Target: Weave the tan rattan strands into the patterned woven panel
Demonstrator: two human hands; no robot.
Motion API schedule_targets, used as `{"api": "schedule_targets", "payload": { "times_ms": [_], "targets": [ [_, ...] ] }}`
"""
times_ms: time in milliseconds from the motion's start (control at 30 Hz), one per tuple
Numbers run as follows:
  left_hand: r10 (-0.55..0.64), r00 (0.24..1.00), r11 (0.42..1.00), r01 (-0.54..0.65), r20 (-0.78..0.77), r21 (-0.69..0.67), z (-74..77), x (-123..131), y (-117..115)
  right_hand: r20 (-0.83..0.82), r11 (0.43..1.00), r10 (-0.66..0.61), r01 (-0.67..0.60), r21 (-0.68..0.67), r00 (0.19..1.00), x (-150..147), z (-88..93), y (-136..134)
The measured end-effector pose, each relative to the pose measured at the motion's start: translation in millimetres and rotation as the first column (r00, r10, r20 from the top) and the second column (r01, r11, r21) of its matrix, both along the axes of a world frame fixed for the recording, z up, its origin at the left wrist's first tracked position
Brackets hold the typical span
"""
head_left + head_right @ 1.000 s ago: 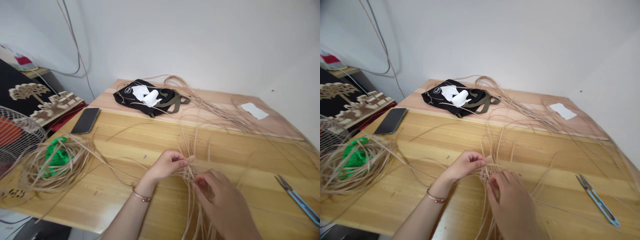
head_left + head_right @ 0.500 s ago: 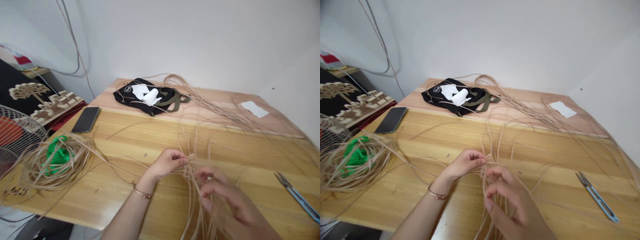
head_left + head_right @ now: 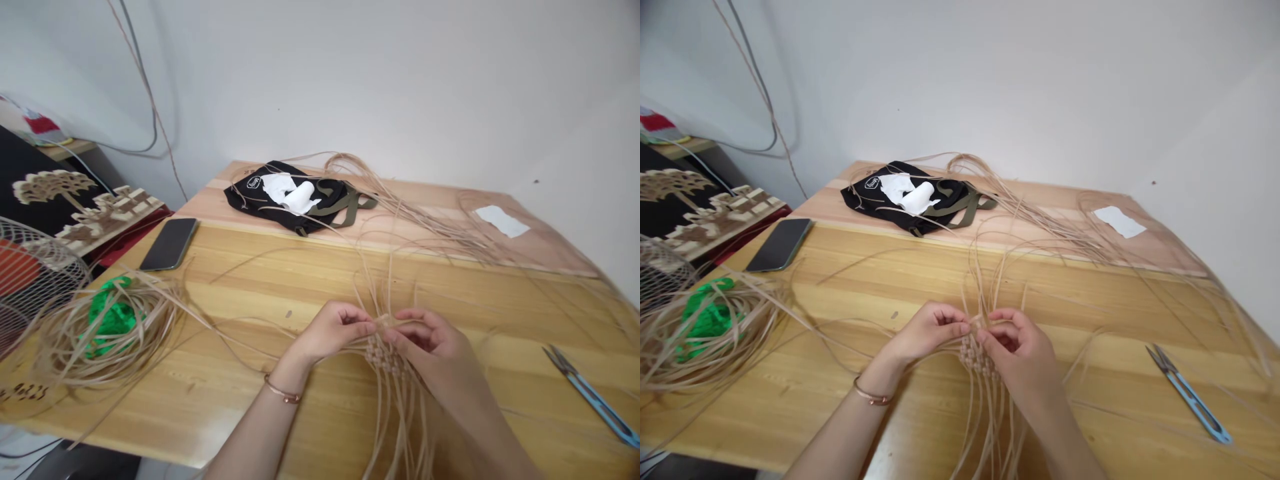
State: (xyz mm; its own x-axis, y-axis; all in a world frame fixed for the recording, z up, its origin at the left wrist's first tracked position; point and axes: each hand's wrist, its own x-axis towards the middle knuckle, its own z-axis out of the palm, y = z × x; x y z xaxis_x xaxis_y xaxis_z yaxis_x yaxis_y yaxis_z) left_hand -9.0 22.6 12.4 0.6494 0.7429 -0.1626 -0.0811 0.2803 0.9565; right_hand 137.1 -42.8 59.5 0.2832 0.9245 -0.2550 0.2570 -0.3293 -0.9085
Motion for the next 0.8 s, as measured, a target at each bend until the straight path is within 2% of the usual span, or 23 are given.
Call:
{"api": "schedule_targets", "payload": {
  "times_ms": [233,333,433,600,667,800],
  "targets": [
    [-0.070,0.997,0.995,0.068,0.024,0.068,3.1,-2,-1,0.013,0.999,0.046,-0.046,0.002,0.999,-1,1.8,7],
    [-0.078,0.997,0.995,0.076,0.023,0.061,2.7,-2,-1,0.080,0.987,0.163,-0.161,-0.025,0.983,6,-0.4,10],
    [-0.097,0.995,0.994,0.096,0.017,0.056,0.7,-3,-1,0.123,0.951,0.307,-0.298,-0.084,0.944,12,-1.8,11],
    [-0.106,0.994,0.989,0.106,0.000,0.102,-0.9,-3,0,0.037,0.929,0.367,-0.364,-0.074,0.929,18,1.6,15],
    [-0.105,0.994,0.989,0.104,0.000,0.101,-0.9,-3,0,-0.011,0.917,0.386,-0.384,-0.108,0.923,19,5.1,17],
    [-0.116,0.993,0.989,0.113,0.021,0.098,-1.7,-4,-1,-0.163,0.910,0.349,-0.375,-0.179,0.923,24,10.0,19]
  ]
}}
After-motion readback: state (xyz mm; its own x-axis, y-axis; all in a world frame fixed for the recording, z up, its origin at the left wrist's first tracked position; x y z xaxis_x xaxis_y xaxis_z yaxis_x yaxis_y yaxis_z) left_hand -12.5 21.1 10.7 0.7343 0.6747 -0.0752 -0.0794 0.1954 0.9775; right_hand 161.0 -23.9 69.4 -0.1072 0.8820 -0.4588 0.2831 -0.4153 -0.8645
